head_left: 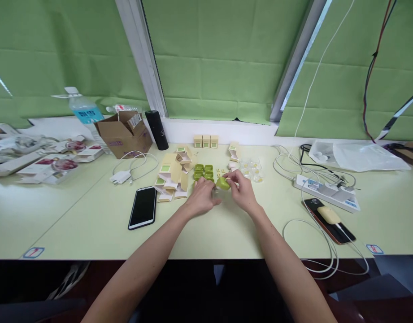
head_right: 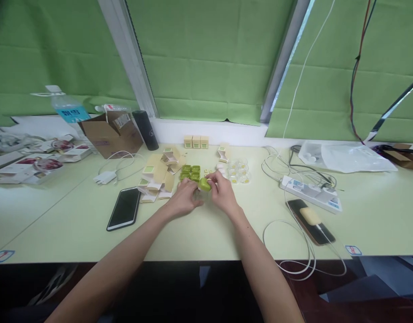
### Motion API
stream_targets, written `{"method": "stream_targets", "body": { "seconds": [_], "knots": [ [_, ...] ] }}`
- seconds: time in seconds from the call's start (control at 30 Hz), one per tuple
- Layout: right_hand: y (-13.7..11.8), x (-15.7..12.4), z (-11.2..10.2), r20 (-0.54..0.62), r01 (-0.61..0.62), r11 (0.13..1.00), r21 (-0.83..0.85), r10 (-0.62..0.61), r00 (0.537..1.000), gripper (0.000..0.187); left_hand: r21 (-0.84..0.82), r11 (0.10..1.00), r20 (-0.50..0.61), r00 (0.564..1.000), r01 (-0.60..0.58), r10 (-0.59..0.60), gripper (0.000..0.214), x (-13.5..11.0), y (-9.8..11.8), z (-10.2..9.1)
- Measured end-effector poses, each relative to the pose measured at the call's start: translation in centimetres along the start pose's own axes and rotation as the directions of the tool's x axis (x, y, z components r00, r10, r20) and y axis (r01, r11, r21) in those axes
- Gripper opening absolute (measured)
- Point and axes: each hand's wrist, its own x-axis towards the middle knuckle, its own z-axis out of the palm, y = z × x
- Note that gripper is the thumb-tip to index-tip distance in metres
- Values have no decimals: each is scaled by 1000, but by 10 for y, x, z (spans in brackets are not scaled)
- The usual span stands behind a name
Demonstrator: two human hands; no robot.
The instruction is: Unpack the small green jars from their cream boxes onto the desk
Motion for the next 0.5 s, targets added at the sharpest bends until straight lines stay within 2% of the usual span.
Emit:
{"method": "stream_targets", "body": {
  "seconds": [0.1,0.2,0.33,0.5],
  "knots": [
    [1,4,0,-103,-87,983,161,104,989,12,-1,999,1,999,-36,36,37,0,-1,2],
    [2,7,0,-118,-148,955,256,183,976,19,-8,999,-2,999,-38,38,50,-1,0,0],
    [2,8,1,-85,-196,930,311,232,969,26,-166,985,-158,987,-46,20,69,-2,2,-4],
    [-3,7,6,-53,-219,903,370,255,965,34,-403,895,-268,960,-190,83,44,1,-1,0]
  ]
}}
